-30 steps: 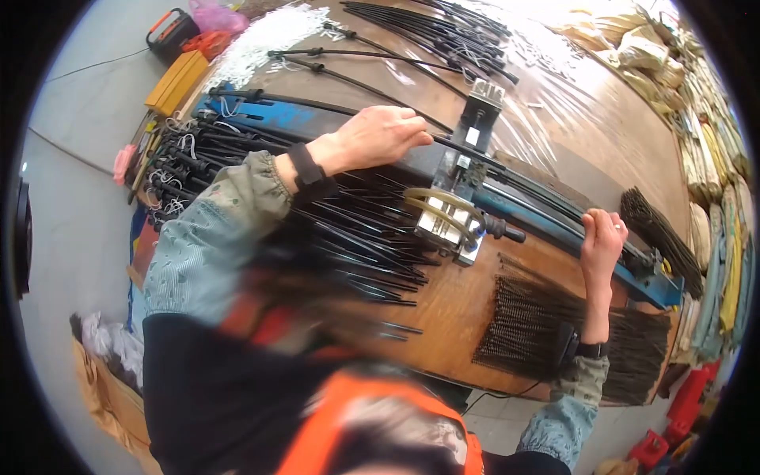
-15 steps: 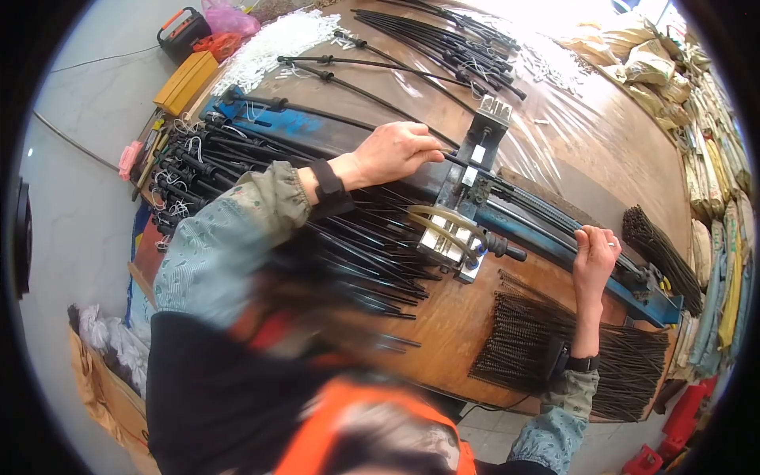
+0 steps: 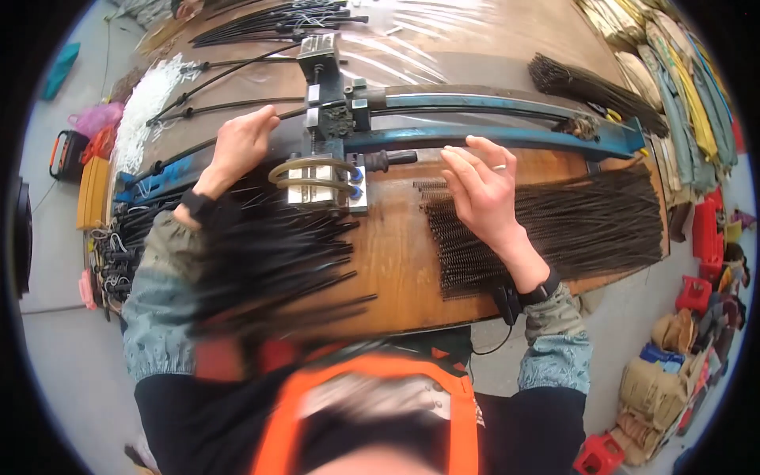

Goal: The person picks up a black rod and a metal spring, slides the spring onto the rod, and places the assembly into a machine. The person then removes the processed rod and sets it aside on a pile.

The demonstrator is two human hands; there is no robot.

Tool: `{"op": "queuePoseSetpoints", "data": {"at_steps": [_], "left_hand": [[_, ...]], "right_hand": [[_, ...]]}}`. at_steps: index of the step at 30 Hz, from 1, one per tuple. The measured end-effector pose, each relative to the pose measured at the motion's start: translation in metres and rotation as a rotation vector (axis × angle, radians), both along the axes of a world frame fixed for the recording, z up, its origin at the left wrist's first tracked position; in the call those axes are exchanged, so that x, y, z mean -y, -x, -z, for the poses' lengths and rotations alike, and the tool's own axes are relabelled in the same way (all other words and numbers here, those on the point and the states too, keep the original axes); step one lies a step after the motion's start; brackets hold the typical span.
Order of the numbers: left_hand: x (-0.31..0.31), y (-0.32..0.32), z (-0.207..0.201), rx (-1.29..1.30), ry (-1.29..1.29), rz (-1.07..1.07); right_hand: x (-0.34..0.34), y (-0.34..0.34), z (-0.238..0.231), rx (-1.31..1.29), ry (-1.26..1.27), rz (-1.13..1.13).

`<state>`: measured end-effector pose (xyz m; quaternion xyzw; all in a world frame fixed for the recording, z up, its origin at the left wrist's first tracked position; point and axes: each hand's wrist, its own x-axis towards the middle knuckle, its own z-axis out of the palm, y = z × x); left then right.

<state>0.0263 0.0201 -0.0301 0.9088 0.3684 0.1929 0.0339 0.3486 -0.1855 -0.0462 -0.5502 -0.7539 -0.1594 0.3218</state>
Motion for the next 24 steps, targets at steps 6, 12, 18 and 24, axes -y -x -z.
{"op": "queuePoseSetpoints", "data": {"at_steps": [6, 12, 18, 24], "left_hand": [[0.002, -0.003, 0.0, -0.016, -0.054, -0.005], [-0.003, -0.003, 0.01, 0.063, -0.154, 0.049], [-0.009, -0.005, 0.017, 0.065, -0.322, 0.179], [-0.066, 0.052, 0.004, -0.053, -0.565, 0.261]], "right_hand": [[-0.011, 0.016, 0.01, -0.143, 0.107, -0.092], [-0.029, 0.026, 0.025, -0.51, 0.264, -0.296], [-0.035, 0.001, 0.011, -0.204, 0.72, 0.073], [-0.002, -0.04, 0.041, -0.086, 0.838, 0.134]]}}
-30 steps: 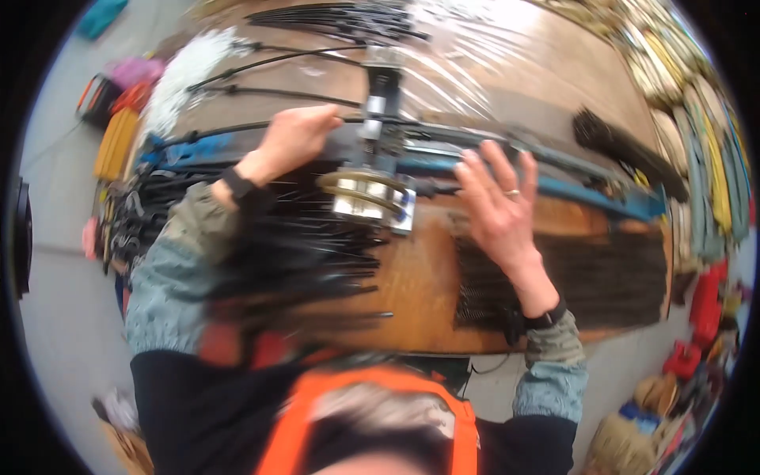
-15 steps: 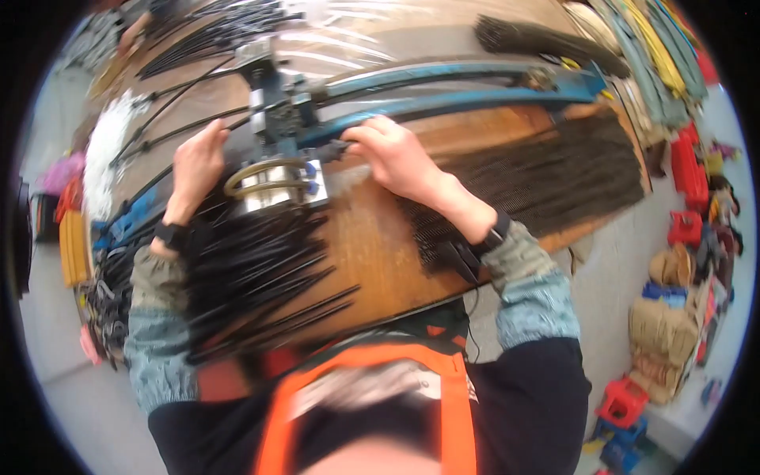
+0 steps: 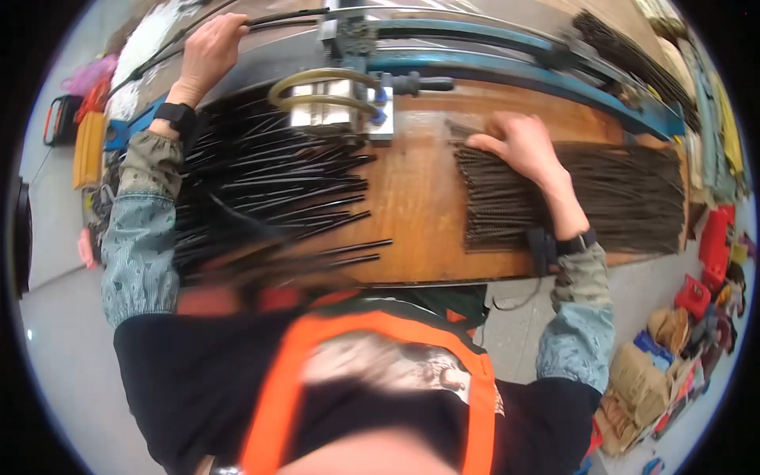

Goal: The person picks up a black rod and a metal spring, slides the spring onto the rod, and places the assembly into a machine. The person then removes the processed rod and sets it aside on a pile.

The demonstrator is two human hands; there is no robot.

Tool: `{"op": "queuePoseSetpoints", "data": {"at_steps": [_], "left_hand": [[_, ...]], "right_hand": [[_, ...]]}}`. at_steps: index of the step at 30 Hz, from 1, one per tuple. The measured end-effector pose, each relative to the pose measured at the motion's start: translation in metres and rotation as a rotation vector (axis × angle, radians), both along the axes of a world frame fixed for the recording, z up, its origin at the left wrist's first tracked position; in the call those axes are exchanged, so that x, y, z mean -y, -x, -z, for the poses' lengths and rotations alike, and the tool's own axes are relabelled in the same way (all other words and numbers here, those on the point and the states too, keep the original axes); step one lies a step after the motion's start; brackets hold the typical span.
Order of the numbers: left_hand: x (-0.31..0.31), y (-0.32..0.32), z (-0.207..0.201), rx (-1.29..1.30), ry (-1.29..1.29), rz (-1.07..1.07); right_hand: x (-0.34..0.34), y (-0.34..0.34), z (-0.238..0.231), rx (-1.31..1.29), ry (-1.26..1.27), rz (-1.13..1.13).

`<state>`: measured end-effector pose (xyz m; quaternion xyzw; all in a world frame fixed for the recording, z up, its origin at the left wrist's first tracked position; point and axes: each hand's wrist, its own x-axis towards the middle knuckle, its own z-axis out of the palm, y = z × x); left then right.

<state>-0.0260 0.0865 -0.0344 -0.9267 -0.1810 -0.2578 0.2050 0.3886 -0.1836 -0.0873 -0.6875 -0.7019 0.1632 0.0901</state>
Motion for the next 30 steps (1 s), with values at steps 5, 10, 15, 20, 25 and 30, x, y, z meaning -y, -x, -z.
{"op": "queuePoseSetpoints", "data": {"at_steps": [5, 10, 15, 20, 25, 30], "left_hand": [[0.072, 0.024, -0.024, -0.23, -0.048, -0.349], [0.174, 0.039, -0.009, -0.347, 0.471, -0.334], [0.165, 0.062, 0.012, -0.32, 0.491, -0.168], [0.158, 0.066, 0.004, -0.198, 0.444, -0.07], [0.16, 0.043, -0.003, -0.221, 0.494, -0.028], [0.173, 0.006, -0.008, -0.216, 0.565, 0.022]], "right_hand": [[-0.012, 0.011, -0.001, -0.063, -0.103, -0.12], [-0.015, 0.038, -0.01, -0.225, -0.095, -0.131], [-0.003, 0.047, -0.017, -0.348, 0.001, -0.077], [0.004, 0.047, -0.027, -0.429, 0.024, -0.113], [0.0, 0.042, -0.024, -0.433, 0.047, -0.114], [0.017, 0.051, -0.032, -0.456, -0.002, -0.166]]}}
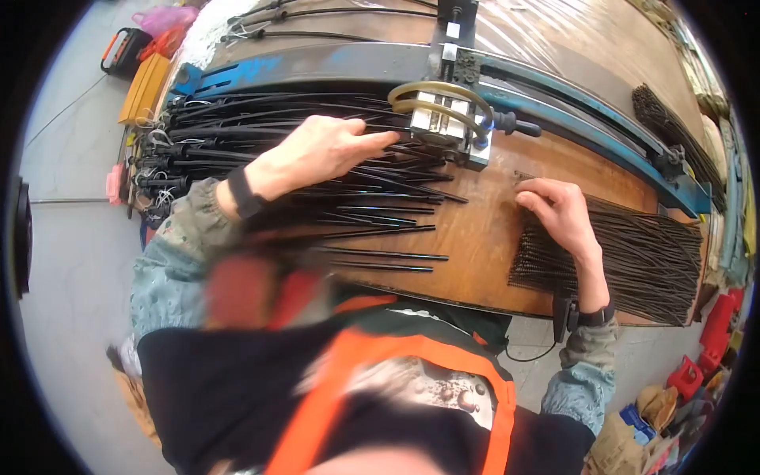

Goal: The person picks up a black rod and a metal spring, slides the spring onto the rod, and places the assembly into a machine. The person then removes the processed rod and sets it aside on a pile.

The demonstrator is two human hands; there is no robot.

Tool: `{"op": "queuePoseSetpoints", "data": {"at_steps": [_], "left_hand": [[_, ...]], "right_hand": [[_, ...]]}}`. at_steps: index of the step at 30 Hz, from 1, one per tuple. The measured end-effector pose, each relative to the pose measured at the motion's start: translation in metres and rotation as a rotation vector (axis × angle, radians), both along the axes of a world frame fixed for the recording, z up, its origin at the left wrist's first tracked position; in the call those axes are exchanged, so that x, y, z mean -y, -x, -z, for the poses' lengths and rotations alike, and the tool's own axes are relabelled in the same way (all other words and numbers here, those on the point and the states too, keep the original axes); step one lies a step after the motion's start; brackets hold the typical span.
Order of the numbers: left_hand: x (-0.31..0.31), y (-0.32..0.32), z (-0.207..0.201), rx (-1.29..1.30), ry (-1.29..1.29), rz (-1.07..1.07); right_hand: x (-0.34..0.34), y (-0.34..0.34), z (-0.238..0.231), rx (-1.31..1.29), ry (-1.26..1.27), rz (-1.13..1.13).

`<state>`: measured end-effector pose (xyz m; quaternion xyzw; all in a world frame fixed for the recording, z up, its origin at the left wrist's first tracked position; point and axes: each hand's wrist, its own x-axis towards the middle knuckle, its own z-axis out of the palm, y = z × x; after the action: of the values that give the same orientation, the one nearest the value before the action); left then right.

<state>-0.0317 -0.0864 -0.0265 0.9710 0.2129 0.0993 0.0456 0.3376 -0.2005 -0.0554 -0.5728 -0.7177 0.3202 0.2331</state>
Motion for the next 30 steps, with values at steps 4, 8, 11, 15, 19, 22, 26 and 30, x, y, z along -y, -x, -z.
{"op": "queuePoseSetpoints", "data": {"at_steps": [4, 8, 11, 15, 19, 22, 26, 30], "left_hand": [[-0.008, -0.005, 0.004, 0.03, -0.219, 0.025], [0.005, -0.032, 0.01, 0.124, -0.222, 0.135], [0.046, -0.064, 0.0, 0.015, -0.097, 0.015], [0.065, -0.093, -0.01, 0.03, -0.09, -0.009], [0.079, -0.121, -0.018, -0.015, -0.032, 0.041], [0.087, -0.136, -0.025, 0.0, 0.014, 0.076], [0.09, -0.146, -0.024, -0.013, 0.063, 0.113], [0.092, -0.178, -0.049, -0.064, 0.011, 0.152]], "right_hand": [[0.014, -0.009, -0.004, -0.016, -0.009, 0.097], [0.037, -0.022, 0.005, -0.05, -0.066, 0.118], [0.024, -0.012, 0.012, 0.07, -0.202, -0.021], [0.032, 0.0, 0.005, 0.04, -0.368, 0.011], [0.056, -0.005, 0.004, -0.071, -0.46, 0.089], [0.071, -0.007, 0.004, -0.107, -0.509, 0.134], [0.077, -0.016, 0.019, 0.046, -0.778, 0.119], [0.065, -0.022, 0.006, 0.297, -0.974, 0.096]]}}
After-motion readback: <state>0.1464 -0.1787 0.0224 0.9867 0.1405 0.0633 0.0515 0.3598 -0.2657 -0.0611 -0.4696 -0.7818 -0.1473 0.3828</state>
